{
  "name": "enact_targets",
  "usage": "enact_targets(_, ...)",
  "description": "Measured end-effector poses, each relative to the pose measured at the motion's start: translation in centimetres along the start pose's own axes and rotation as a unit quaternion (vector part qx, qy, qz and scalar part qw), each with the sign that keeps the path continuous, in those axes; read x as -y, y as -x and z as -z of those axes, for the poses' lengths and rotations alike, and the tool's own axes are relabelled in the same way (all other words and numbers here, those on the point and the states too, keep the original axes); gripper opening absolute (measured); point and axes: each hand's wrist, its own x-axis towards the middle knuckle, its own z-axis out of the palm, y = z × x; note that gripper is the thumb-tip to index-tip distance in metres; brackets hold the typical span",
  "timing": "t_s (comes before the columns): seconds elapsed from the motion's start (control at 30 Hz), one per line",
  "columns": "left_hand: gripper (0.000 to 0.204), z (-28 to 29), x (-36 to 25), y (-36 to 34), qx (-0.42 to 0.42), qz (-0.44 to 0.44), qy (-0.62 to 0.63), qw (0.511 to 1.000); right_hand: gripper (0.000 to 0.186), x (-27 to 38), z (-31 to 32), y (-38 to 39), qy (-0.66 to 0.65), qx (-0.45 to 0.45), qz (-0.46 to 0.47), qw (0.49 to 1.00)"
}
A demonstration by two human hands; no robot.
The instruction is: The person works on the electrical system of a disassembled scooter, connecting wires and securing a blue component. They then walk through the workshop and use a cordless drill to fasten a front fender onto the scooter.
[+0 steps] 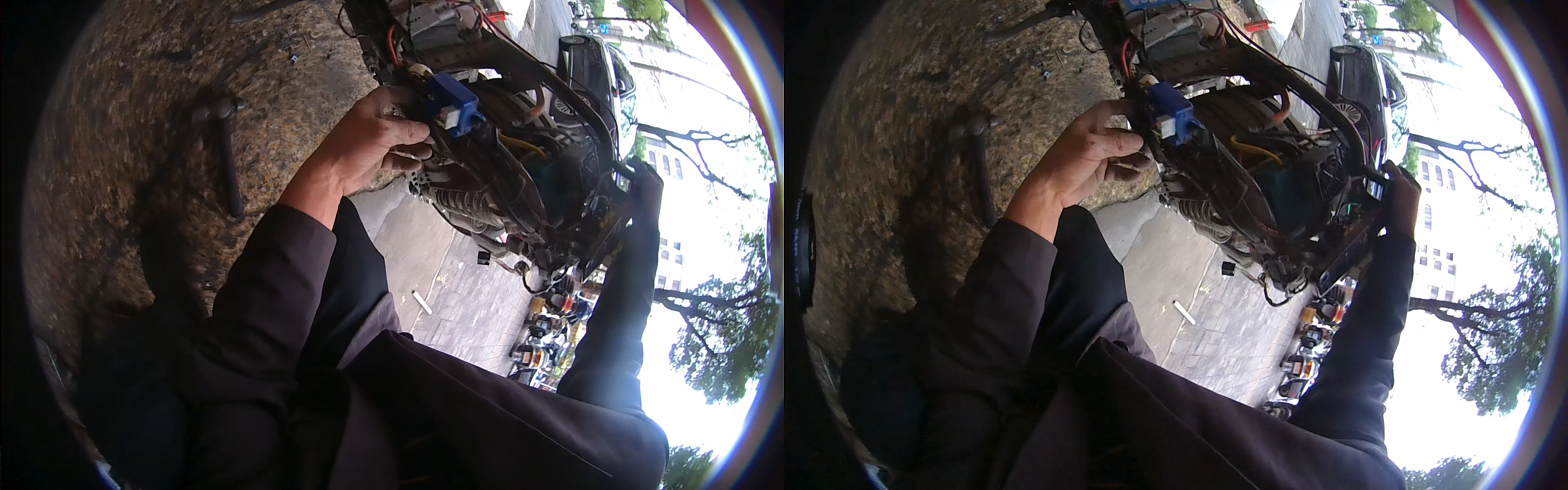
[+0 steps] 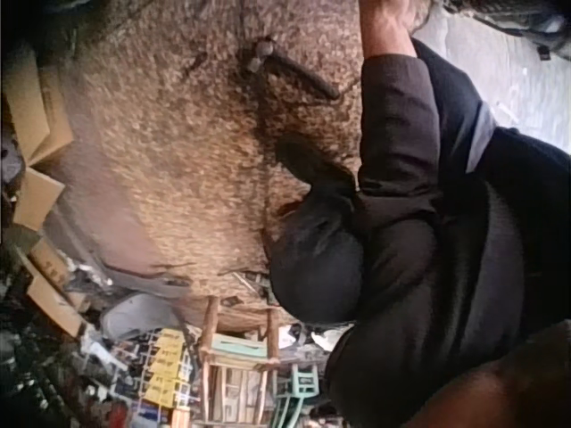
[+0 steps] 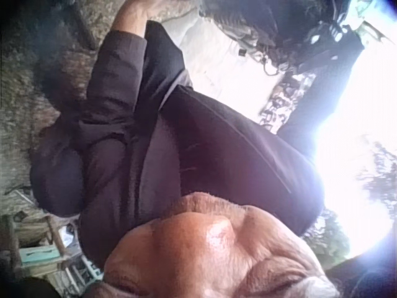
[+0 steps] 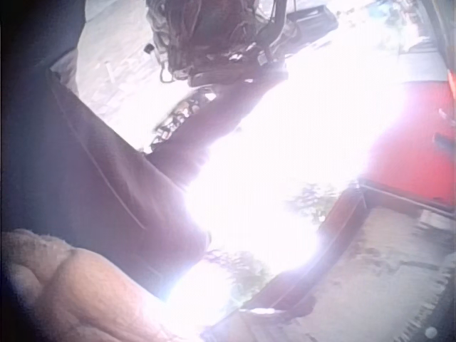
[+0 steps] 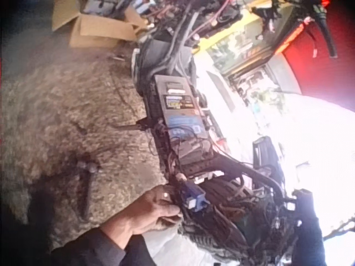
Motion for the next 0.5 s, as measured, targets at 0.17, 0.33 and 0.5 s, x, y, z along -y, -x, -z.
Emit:
enact_targets(0.17, 0.063, -1.9, 1.8, 0.9, -0.028, -0.132, -0.057, 0.989, 0.029, -1.5, 0.9, -1.0, 0.009, 0.029, -0.057, 0.998)
enact_targets(0.33, 0.050, -3.0, 3.5, 0.9, -0.035, -0.216, -0.149, 0.964, 0.023, -4.5, 0.8, -2.0, 0.138, 0.026, 0.180, 0.974)
enact_targets(0.5, 0.033, -2.4, 3.7, 0.7, -0.032, -0.246, -0.205, 0.947, 0.028, -5.2, 0.5, -2.1, 0.210, 0.037, 0.094, 0.972)
